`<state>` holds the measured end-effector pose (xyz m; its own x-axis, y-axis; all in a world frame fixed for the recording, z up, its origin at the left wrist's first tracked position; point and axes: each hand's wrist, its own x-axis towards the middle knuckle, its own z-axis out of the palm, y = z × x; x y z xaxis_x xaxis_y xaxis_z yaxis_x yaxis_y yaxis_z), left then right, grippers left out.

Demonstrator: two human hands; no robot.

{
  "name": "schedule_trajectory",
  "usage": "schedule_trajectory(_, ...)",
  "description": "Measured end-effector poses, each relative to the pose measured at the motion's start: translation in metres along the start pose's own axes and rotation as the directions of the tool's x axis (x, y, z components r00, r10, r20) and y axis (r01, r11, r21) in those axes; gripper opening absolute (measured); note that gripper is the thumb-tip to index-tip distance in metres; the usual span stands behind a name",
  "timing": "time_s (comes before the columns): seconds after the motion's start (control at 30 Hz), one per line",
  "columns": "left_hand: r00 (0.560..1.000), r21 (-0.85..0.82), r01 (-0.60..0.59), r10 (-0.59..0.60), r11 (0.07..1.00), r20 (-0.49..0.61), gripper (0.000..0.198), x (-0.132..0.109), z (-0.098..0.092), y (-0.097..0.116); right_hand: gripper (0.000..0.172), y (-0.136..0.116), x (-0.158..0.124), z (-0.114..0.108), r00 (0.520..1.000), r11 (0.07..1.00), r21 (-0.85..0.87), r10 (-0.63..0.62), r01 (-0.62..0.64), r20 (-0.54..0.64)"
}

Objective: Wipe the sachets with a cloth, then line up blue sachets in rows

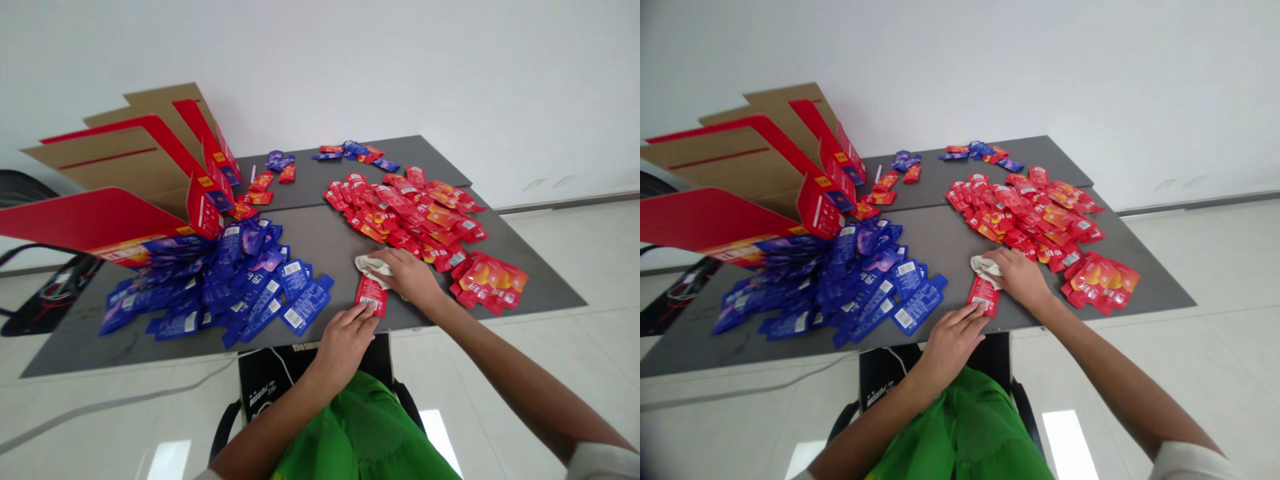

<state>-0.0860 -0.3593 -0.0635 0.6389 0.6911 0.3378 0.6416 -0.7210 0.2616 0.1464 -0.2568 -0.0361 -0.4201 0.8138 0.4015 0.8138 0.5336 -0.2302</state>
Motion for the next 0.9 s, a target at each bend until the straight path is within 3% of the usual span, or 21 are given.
schedule_trajectory(0.1, 0.999, 0.029, 0.036, -0.037, 0.999, 0.019, 0.034, 0.0, 0.004, 0.004, 0.032, 0.007, 0.012, -0.01, 0.998, 0.998, -0.058, 0.008, -0.011, -0.062)
schedule_trajectory(0.2, 0.998, 0.02, 0.055, -0.055, 0.998, -0.018, 0.034, -0.001, 0.007, 0.007, 0.035, -0.011, -0.001, -0.022, 0.985, 1.0, 0.001, 0.019, -0.019, -0.172)
schedule_trajectory(0.37, 0.997, -0.004, 0.082, -0.082, 0.997, -0.016, 0.019, -0.002, 0.006, 0.01, 0.037, -0.047, -0.041, -0.018, 0.982, 0.976, 0.113, -0.188, 0.184, 0.026)
schedule_trajectory(0.47, 0.997, 0.009, 0.061, -0.061, 0.998, -0.041, 0.023, -0.002, 0.006, 0.012, 0.034, -0.038, -0.038, -0.004, 0.993, 0.988, 0.109, -0.111, 0.108, 0.03)
schedule_trajectory(0.57, 0.997, 0.026, 0.058, -0.057, 0.998, -0.056, 0.027, -0.002, 0.008, 0.012, 0.035, -0.01, -0.012, 0.005, 1.0, 0.999, 0.04, -0.005, 0.005, 0.002)
schedule_trajectory(0.7, 0.996, 0.028, 0.079, -0.078, 0.996, -0.049, 0.027, -0.002, 0.011, 0.012, 0.035, 0.012, 0.015, -0.002, 0.998, 0.997, -0.06, 0.054, -0.056, -0.036)
schedule_trajectory(0.83, 0.995, 0.024, 0.086, -0.084, 0.996, -0.057, 0.029, -0.002, 0.011, 0.013, 0.036, -0.009, 0.005, -0.022, 0.979, 0.997, -0.023, 0.064, -0.07, -0.195)
schedule_trajectory(0.9, 0.994, 0.02, 0.092, -0.091, 0.996, -0.053, 0.029, -0.002, 0.009, 0.014, 0.037, -0.027, -0.012, -0.028, 0.983, 1.0, 0.028, 0.002, 0.003, -0.182)
